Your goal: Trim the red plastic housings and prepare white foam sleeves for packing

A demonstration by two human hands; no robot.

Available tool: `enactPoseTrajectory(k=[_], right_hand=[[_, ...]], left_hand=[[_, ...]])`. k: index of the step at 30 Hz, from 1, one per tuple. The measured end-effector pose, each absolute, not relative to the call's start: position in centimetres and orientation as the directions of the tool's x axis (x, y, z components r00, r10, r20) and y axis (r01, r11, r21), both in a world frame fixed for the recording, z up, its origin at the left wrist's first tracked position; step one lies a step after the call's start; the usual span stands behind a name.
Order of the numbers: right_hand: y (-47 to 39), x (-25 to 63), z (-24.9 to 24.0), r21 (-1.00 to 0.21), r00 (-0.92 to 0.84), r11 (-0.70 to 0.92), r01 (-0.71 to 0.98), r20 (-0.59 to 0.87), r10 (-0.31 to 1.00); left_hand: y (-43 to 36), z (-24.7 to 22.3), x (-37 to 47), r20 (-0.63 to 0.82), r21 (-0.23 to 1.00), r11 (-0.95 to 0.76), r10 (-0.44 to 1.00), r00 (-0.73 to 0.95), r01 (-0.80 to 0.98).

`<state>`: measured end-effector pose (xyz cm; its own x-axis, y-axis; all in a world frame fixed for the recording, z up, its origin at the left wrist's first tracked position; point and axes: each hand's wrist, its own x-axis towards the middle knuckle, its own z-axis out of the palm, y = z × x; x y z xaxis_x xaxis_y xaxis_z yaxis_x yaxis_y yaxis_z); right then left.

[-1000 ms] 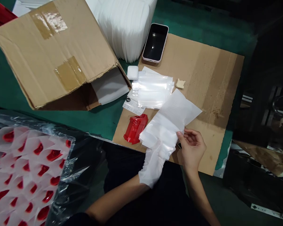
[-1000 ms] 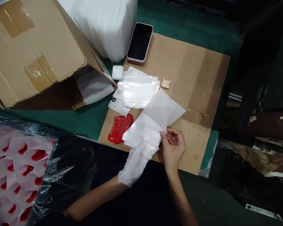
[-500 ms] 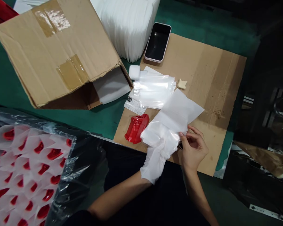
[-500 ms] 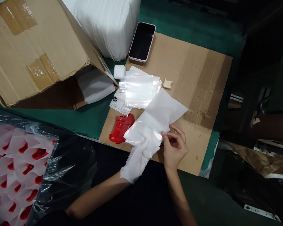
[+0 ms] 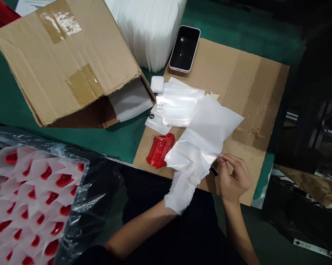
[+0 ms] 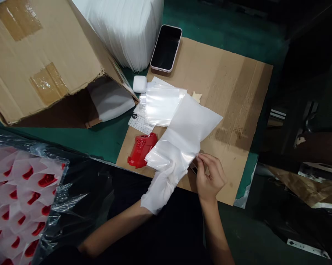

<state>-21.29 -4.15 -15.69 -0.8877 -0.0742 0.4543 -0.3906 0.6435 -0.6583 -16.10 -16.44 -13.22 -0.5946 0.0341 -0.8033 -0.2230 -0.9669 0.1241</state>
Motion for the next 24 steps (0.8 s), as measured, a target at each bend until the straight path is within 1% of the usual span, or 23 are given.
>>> enactPoseTrajectory(k=[2, 4, 10, 14, 16, 19, 21, 23, 24], right_hand=[[-3.9, -21.4, -15.9, -0.581, -0.842, 0.662, -0.473, 0.520, -0.144], [-3.7, -21.4, -15.9, -0.551, -0.821, 0.662, -0.509, 0.543, -0.179], [-3.9, -21.3, -15.5, -0.563, -0.819, 0.643, -0.520, 0.542, -0.188], [-4.4, -21.0, -15.0, -0.593, -0.835, 0.636, -0.494, 0.528, -0.156], [-4.7, -20.7, -14.8, -0.601, -0.838, 0.632, -0.490, 0.524, -0.152], [-4.8, -20.0, -14.4, -0.604, -0.847, 0.626, -0.493, 0.498, -0.187], [-4.6, -19.6, -14.2, -0.617, -0.858, 0.621, -0.484, 0.473, -0.199], [-4.4, -19.3, -13.9, -0.683, -0.888, 0.581, -0.444, 0.422, -0.182], [-4.3, -19.3, -13.8, -0.758, -0.917, 0.525, -0.387, 0.375, -0.134]], left_hand=[[-16.5, -13.2, -16.2, -0.803, 0.115, -0.970, 0.035, -0.594, -0.213], [-16.5, -13.1, -16.3, -0.792, 0.116, -0.972, 0.034, -0.609, -0.205], [-16.4, -13.0, -16.3, -0.781, 0.101, -0.974, 0.050, -0.623, -0.204], [-16.4, -12.5, -16.4, -0.775, 0.115, -0.970, 0.046, -0.630, -0.212], [-16.5, -12.0, -16.7, -0.769, 0.161, -0.966, 0.005, -0.639, -0.201], [-16.7, -11.4, -17.2, -0.772, 0.288, -0.944, -0.129, -0.623, -0.160], [-16.8, -11.1, -17.5, -0.771, 0.350, -0.924, -0.189, -0.608, -0.156], [-16.9, -11.0, -17.5, -0.763, 0.380, -0.908, -0.199, -0.615, -0.178], [-16.9, -10.9, -17.4, -0.761, 0.398, -0.897, -0.206, -0.615, -0.192]])
